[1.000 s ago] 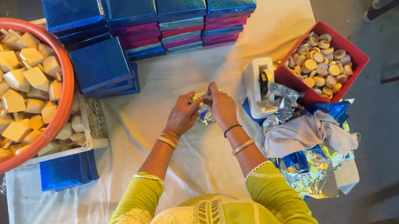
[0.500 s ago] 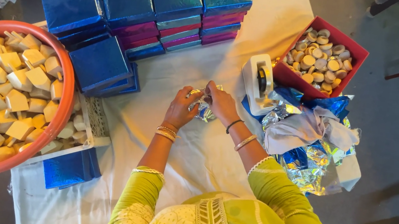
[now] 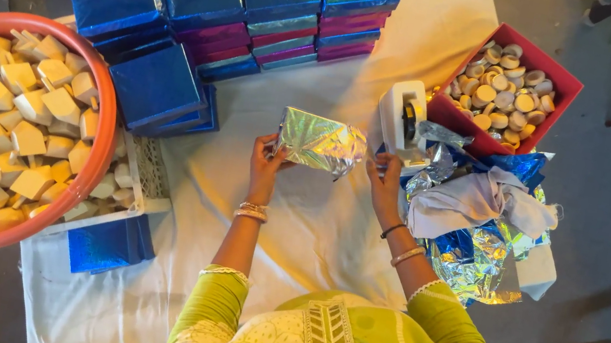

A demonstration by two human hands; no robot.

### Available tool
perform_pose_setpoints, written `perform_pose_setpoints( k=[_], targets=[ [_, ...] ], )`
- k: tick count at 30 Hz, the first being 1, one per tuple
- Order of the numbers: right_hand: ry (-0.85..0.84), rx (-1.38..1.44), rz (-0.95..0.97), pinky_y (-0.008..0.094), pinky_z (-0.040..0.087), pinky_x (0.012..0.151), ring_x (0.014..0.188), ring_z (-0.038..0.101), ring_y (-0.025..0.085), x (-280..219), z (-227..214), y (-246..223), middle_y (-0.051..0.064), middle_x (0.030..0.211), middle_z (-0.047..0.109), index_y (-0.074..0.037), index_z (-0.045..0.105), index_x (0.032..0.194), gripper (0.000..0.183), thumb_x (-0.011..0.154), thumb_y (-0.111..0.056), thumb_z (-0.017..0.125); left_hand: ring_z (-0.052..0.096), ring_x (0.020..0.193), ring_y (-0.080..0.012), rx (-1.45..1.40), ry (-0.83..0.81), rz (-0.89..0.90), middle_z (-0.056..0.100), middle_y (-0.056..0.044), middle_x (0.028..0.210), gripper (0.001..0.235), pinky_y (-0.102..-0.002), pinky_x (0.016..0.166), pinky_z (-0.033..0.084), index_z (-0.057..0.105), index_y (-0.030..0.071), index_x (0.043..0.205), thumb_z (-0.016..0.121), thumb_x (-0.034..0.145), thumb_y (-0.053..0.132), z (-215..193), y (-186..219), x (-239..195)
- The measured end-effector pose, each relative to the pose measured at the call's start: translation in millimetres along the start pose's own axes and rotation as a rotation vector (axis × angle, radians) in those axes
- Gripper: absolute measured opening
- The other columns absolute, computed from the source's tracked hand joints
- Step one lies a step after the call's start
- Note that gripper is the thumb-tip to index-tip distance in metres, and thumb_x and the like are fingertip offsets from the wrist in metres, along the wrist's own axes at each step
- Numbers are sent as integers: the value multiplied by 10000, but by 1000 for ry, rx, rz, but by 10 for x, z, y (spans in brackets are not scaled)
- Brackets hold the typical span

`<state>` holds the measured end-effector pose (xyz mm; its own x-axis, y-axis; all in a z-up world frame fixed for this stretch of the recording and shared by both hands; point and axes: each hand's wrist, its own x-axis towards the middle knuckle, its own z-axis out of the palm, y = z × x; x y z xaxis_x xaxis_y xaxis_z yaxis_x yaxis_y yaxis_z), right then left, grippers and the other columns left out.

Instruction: The person wraps small, light-colored wooden pieces in shiny silver foil. They fold the foil around each piece by hand, then place the wrapped items into a stack of blue and pink boxes. The person also handles a white cloth and a tape dispenser on the table.

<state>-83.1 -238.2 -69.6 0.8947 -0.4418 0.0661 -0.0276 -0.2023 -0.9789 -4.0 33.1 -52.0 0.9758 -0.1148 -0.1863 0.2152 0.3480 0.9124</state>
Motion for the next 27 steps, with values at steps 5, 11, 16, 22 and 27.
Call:
perform_pose_setpoints(
  k=[5,11,16,22,27],
  targets=[
    [1,95,204,251,512,701,856,591,111,-296,167,377,27,1025,604,-73,536,1183,327,1018,-316,680,687,1013,-266,-256,193,-83,591,-149,1224,453,-458,847,646,393,96,1299,687,954,86,-5,-556,-236],
    [-200,293,502,268,592,648,799,667,134,-403,638,440,77,992,648,-79,479,1264,406,987,-302,674,684,944,-314,-95,315,-278,595,-155,1227,457,-465,801,618,395,134,1242,715,916,160,75,-634,-513],
    [-228,211,359,293,619,680,821,684,155,-306,674,333,84,1024,659,-66,405,1328,514,932,-194,707,650,1017,-365,758,344,-376,644,-184,1245,458,-495,866,552,549,96,1234,757,909,344,0,-451,-564],
    [-302,284,235,256,609,721,869,700,151,89,764,650,111,1037,659,-3,442,1351,542,941,-174,753,419,1357,-431,1097,271,322,473,-253,1447,877,-535,1147,346,427,14,1462,860,772,338,-221,-883,109],
    [-277,179,376,268,582,636,845,685,137,324,720,660,70,1040,672,-13,504,1297,538,883,-189,798,447,1337,-363,1191,62,-77,530,-98,1431,938,-597,1090,327,506,140,1430,844,641,517,194,-539,234]
  ],
)
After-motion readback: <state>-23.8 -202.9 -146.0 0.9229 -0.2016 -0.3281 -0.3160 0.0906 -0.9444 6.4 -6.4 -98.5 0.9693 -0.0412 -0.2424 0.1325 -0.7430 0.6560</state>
